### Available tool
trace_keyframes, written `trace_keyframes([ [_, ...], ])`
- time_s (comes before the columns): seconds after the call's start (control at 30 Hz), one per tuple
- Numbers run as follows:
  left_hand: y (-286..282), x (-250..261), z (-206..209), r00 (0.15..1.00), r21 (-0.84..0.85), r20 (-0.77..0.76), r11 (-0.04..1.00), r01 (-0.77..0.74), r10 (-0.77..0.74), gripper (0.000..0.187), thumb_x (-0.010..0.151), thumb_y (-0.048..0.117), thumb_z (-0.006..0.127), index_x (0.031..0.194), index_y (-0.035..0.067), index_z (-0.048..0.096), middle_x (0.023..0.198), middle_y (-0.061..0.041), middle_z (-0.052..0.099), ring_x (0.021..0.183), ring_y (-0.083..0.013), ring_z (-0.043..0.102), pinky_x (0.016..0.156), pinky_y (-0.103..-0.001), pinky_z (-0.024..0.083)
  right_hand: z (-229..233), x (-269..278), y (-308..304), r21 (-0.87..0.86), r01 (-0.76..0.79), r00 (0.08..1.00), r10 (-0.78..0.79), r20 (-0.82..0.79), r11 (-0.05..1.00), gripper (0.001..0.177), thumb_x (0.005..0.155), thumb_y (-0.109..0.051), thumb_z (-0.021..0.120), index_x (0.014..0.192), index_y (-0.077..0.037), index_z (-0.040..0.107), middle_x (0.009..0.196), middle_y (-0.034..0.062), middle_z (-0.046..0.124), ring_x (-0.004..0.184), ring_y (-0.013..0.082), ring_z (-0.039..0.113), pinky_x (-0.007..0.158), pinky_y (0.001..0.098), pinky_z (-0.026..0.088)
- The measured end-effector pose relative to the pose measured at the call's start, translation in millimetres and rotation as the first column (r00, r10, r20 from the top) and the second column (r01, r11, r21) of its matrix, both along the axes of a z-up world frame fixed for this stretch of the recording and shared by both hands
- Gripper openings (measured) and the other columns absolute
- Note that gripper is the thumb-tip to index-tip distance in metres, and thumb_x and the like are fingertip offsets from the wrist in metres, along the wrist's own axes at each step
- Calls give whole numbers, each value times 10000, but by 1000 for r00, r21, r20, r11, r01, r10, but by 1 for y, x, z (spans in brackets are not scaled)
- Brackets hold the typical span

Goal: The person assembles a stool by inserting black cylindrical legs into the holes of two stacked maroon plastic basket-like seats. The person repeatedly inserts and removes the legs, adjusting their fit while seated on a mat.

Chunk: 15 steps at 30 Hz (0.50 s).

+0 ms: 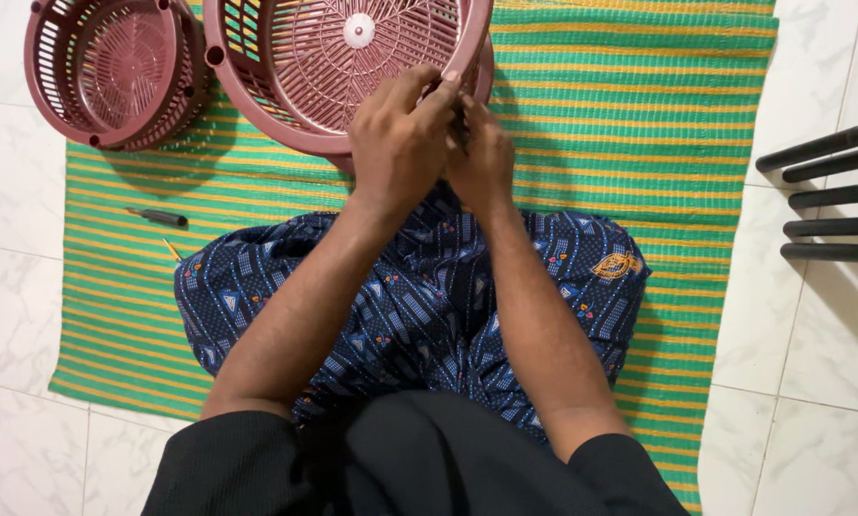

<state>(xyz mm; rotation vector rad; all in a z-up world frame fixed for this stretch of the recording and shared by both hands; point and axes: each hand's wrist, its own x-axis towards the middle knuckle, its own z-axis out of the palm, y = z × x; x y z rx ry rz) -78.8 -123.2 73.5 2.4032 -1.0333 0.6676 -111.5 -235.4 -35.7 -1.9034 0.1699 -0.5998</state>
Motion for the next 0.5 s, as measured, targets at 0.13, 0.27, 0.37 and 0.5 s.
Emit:
trace_keyframes([
  [0.13, 4, -5, -7, 1000, 22, 27, 1000, 6, -7, 345, 891, 119, 705, 1234, 81, 701, 1162, -75, 699, 923, -263, 686, 772, -435, 523, -13, -2, 11, -16, 56, 998, -56, -16, 998, 400, 985, -268, 698, 1333, -84, 625, 1091, 192, 725, 985, 386, 721, 813, 472, 586],
  [0.27, 5, -4, 5, 997, -14, 5, 997, 79, -79, 377, 889, 105, 711, 1266, 95, 704, 1139, -80, 706, 912, -280, 692, 777, -433, 521, -18, 4, 11, -110, 42, 986, -59, -158, 993, 477, 965, -316, 698, 1381, -93, 632, 1038, 215, 713, 866, 441, 666, 700, 534, 524],
  [0.37, 27, -9, 11, 995, -48, 40, 995, 92, -90, 375, 859, 110, 725, 1233, 133, 705, 1153, -68, 719, 976, -276, 703, 865, -419, 520, -29, -3, 15, -400, 132, 988, -88, 125, 907, 209, 959, -206, 710, 1158, -147, 689, 1024, 112, 739, 977, 386, 697, 917, 518, 552],
  [0.5, 67, -3, 23, 958, -20, -15, 958, 286, -286, 404, 847, 144, 763, 1244, 106, 698, 1169, -77, 727, 1075, -266, 695, 1093, -472, 437, -47, -26, 32, -261, 111, 993, -100, 55, 959, 341, 928, -384, 774, 1080, -83, 720, 943, 139, 739, 862, 379, 704, 762, 497, 543],
])
